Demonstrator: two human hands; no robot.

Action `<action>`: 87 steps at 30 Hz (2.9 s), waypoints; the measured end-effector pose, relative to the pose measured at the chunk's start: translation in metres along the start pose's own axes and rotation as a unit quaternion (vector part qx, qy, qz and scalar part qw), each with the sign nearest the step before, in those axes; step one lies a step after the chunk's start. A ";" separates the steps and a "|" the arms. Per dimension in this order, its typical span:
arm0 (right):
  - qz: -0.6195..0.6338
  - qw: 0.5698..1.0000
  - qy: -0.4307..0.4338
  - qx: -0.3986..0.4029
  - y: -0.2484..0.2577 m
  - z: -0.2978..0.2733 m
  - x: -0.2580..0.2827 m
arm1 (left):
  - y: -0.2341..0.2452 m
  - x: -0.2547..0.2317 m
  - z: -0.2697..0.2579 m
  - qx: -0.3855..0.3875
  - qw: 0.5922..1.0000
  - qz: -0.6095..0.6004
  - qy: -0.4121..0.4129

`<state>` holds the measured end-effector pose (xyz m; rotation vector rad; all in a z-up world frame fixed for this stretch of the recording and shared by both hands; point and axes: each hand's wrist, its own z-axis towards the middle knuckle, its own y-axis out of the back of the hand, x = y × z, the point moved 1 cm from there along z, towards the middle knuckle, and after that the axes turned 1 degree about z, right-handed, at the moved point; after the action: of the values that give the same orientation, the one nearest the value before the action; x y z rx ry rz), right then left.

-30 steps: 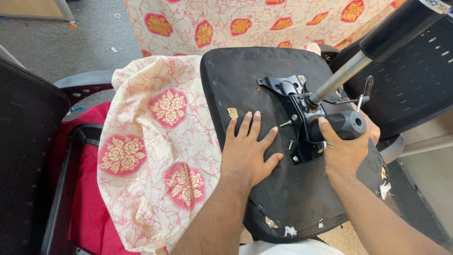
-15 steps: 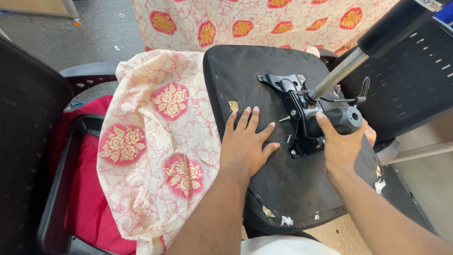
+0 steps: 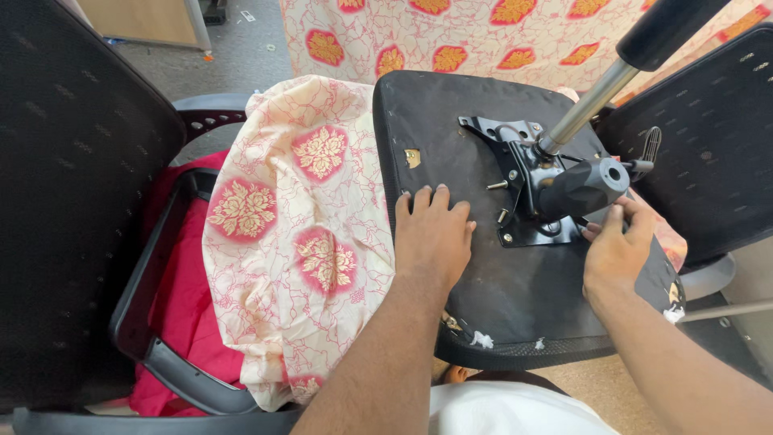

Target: The person uses a screwdriver to tighten screws on the underside of an office chair seat, securing the gas lift mechanism to the seat base. They work on multiple screws around the central mounting plate.

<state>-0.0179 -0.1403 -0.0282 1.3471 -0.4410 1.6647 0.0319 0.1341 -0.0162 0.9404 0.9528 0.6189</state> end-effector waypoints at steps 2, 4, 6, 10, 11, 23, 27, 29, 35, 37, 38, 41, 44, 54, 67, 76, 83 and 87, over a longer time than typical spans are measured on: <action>0.001 1.000 0.025 -0.009 -0.001 0.002 0.005 | 0.004 -0.009 -0.002 0.022 1.000 -0.014 -0.016; -0.021 0.998 0.058 -0.025 -0.002 0.003 0.011 | 0.006 -0.019 0.000 0.013 0.999 -0.033 -0.028; -0.066 0.992 0.102 -0.042 0.000 0.004 0.017 | 0.004 -0.030 0.002 -0.027 0.997 -0.060 -0.030; -0.038 0.983 0.180 -0.015 0.004 0.018 0.030 | -0.007 -0.042 0.016 0.005 0.997 -0.068 0.032; -0.038 0.981 0.192 -0.006 0.006 0.023 0.033 | -0.009 -0.042 0.019 0.016 0.997 -0.060 0.048; -0.193 0.871 0.450 0.043 -0.007 -0.010 0.145 | 0.003 -0.022 0.017 0.045 0.983 -0.176 0.024; -0.115 0.910 0.359 0.175 -0.036 -0.031 0.183 | 0.026 -0.008 0.018 0.023 0.913 -0.406 -0.018; -0.071 0.923 0.326 0.190 -0.049 -0.035 0.195 | 0.035 -0.010 0.020 0.049 0.896 -0.441 -0.014; 0.108 0.931 0.211 0.276 -0.091 -0.024 0.195 | 0.049 -0.006 0.034 0.007 0.873 -0.483 0.066; 0.125 0.942 0.141 0.278 -0.103 -0.015 0.185 | 0.050 0.004 0.035 0.001 0.885 -0.453 0.108; 0.119 0.946 0.106 0.282 -0.107 -0.009 0.179 | 0.051 0.009 0.037 -0.014 0.897 -0.423 0.129; -0.115 0.955 0.034 0.270 -0.112 0.000 0.153 | 0.050 0.022 0.041 -0.004 0.907 -0.345 0.241; -0.374 0.873 0.159 0.269 -0.103 -0.007 0.126 | 0.047 0.043 0.038 0.010 0.898 -0.291 0.331; -0.513 0.757 0.254 0.315 -0.109 -0.015 0.109 | 0.035 0.061 0.038 0.127 0.860 -0.299 0.393; -0.524 0.757 0.267 0.284 -0.110 -0.025 0.108 | 0.043 0.071 0.037 0.139 0.828 -0.345 0.420; -0.237 0.937 -0.048 0.251 -0.134 0.042 0.102 | 0.042 0.038 0.046 -0.047 0.950 -0.145 0.272; -0.019 0.946 -0.165 0.279 -0.164 0.087 0.073 | 0.019 0.023 0.082 0.004 0.977 -0.099 0.189; -0.061 0.930 -0.107 0.345 -0.176 0.098 0.060 | 0.011 0.021 0.066 -0.009 0.992 -0.056 0.111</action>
<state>0.1838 -0.0972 0.0130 2.0335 0.1383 1.6373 0.0997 0.1305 0.0021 0.8076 1.1886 0.6441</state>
